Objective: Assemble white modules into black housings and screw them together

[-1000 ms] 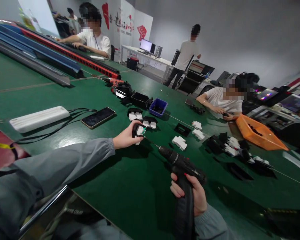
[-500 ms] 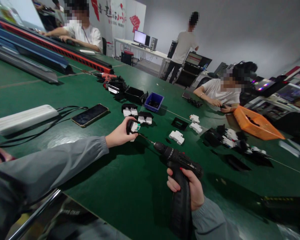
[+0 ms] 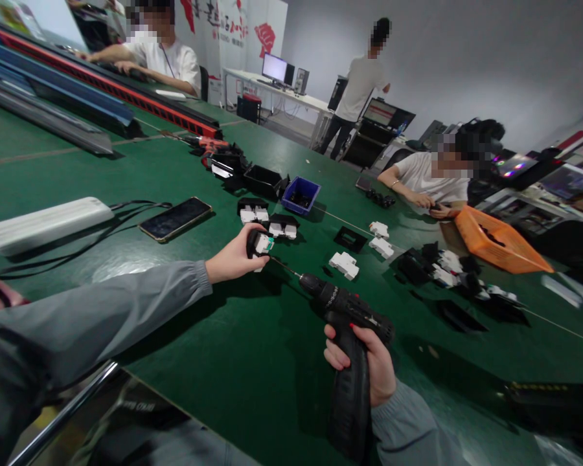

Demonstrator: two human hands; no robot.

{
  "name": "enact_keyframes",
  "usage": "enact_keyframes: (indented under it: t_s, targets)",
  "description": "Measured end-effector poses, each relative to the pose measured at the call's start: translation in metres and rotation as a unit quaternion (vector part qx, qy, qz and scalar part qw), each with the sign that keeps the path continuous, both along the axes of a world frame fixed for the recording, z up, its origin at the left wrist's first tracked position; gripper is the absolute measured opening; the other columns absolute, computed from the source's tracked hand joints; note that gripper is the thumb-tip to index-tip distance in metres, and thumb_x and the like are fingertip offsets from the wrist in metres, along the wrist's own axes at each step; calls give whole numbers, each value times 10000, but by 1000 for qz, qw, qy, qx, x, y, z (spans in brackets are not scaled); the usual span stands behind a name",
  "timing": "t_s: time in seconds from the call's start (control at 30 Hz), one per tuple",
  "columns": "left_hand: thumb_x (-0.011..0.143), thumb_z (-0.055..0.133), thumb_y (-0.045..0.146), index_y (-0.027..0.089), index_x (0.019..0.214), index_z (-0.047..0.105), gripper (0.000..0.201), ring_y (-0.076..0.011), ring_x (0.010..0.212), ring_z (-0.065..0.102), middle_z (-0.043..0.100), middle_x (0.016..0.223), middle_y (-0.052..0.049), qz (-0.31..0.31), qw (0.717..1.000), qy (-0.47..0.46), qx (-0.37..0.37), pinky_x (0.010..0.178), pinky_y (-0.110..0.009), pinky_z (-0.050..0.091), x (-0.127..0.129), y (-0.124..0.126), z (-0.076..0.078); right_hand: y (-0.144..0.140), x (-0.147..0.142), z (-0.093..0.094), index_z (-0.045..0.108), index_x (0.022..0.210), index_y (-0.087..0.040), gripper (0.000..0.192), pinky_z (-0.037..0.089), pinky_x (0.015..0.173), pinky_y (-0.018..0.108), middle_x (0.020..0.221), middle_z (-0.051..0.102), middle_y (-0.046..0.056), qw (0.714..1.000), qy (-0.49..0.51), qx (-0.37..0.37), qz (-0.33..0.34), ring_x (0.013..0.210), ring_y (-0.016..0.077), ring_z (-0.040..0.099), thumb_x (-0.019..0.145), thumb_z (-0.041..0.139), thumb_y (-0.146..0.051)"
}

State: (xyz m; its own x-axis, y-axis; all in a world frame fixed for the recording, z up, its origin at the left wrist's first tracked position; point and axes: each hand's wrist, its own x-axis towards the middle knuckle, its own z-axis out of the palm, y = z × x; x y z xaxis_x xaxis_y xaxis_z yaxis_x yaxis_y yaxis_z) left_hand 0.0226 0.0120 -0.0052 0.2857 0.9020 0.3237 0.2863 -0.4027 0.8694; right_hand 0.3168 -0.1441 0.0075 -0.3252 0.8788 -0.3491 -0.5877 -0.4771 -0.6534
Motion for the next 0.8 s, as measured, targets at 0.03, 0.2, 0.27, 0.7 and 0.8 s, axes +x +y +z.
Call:
enact_keyframes:
  t_s: [0.03, 0.2, 0.27, 0.7, 0.8]
  targets:
    - [752, 708, 261, 200, 1266, 406, 599, -190, 932, 567, 535, 1081, -52, 0, 1000, 1, 0, 872, -384, 494, 0, 0, 0, 0, 0, -1, 738, 862, -88, 343, 314, 508, 245, 709, 556, 49, 1000, 1, 0, 1, 503, 82, 300, 832, 560, -380]
    - [756, 708, 267, 205, 1272, 400, 604, -185, 907, 571, 536, 1064, -45, 0, 1000, 3, 0, 854, -378, 501, 0, 1, -3, 1, 0, -1, 734, 851, -98, 331, 307, 503, 252, 731, 562, 50, 1000, 0, -1, -6, 500, 82, 282, 827, 554, -375]
    - [756, 709, 270, 208, 1269, 402, 601, -187, 911, 576, 536, 1065, -45, 0, 1000, 2, 2, 855, -380, 504, 0, 2, -4, 2, -1, 0, 732, 855, -107, 319, 308, 507, 252, 743, 571, 50, 1000, -4, -2, -5, 503, 83, 284, 830, 551, -368]
    - [753, 717, 280, 213, 1266, 415, 599, -193, 916, 581, 541, 1065, -47, 2, 1000, 3, 8, 856, -383, 507, 0, 3, -6, 1, 3, -8, 717, 869, -107, 324, 318, 505, 259, 762, 583, 60, 1000, 1, 5, -7, 499, 84, 297, 838, 540, -376]
    - [752, 717, 285, 215, 1262, 418, 595, -194, 920, 580, 540, 1066, -46, 5, 1000, 4, 10, 863, -386, 506, 0, 4, -5, 1, 2, -5, 711, 866, -97, 314, 324, 505, 261, 770, 584, 68, 1000, 0, 5, -10, 497, 81, 305, 821, 567, -372]
